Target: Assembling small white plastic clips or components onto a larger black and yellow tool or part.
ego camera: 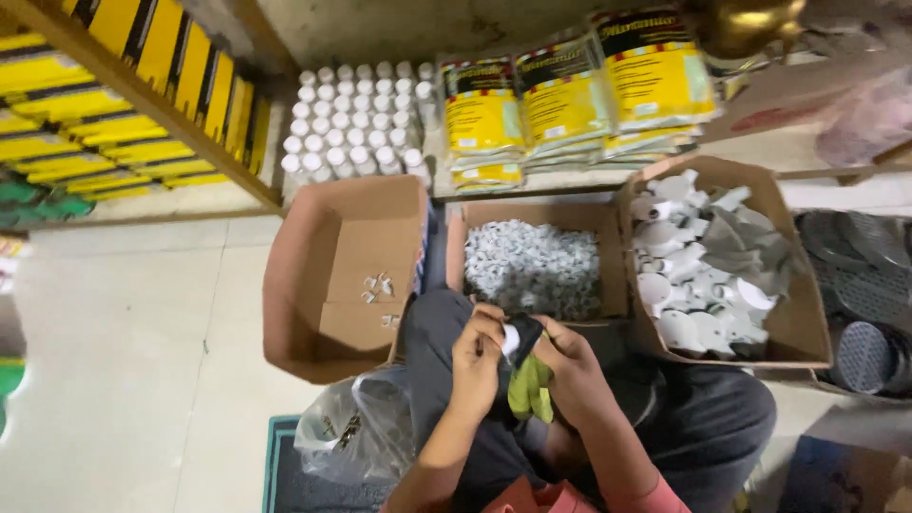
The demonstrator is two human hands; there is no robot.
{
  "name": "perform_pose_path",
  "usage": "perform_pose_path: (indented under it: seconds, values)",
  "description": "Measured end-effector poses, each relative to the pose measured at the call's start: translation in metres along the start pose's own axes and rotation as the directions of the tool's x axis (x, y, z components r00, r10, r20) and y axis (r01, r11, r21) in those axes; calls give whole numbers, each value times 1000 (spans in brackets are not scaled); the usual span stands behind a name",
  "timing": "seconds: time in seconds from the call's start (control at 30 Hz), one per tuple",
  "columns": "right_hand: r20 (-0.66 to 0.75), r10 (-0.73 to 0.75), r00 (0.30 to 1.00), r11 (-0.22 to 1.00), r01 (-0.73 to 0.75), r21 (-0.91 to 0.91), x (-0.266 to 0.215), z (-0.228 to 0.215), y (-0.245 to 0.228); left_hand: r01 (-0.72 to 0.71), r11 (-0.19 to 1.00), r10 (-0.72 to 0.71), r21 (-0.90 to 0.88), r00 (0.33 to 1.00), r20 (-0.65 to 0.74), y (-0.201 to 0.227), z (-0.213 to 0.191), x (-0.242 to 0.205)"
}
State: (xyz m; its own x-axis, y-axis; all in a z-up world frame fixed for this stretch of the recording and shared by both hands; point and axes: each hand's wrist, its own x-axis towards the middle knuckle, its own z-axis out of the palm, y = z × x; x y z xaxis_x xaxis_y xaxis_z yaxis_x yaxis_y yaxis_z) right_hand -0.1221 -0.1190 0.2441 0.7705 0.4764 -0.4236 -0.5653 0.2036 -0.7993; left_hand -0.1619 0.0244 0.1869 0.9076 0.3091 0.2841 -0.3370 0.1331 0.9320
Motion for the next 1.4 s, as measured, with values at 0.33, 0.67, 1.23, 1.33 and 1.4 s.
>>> perform_pose_path:
  seconds: [0.33, 0.67, 1.23, 1.33, 1.4]
  values:
    - [-380, 444, 811, 892, -442, 99, 73, 88, 12, 189, 964, -267, -189, 617, -741, -71, -126, 21]
    - [-158, 158, 975, 968, -121, 220, 137, -33, 134, 327, 919, -51, 219, 650, -758, -51, -158, 37]
    - [63, -515, 855, 620, 321, 716, 37, -154, 65, 55, 360, -346, 931, 935, 79, -228, -9, 121]
    - [-52, -386, 921, 634, 305, 710, 40, -165, 62, 127, 74, -512, 989, 856, -72, -290, 10, 136]
    - [-27, -447, 894, 653, 347, 673, 40, -167, 57, 129, -74, -401, 989, 904, -148, -335, 12, 135]
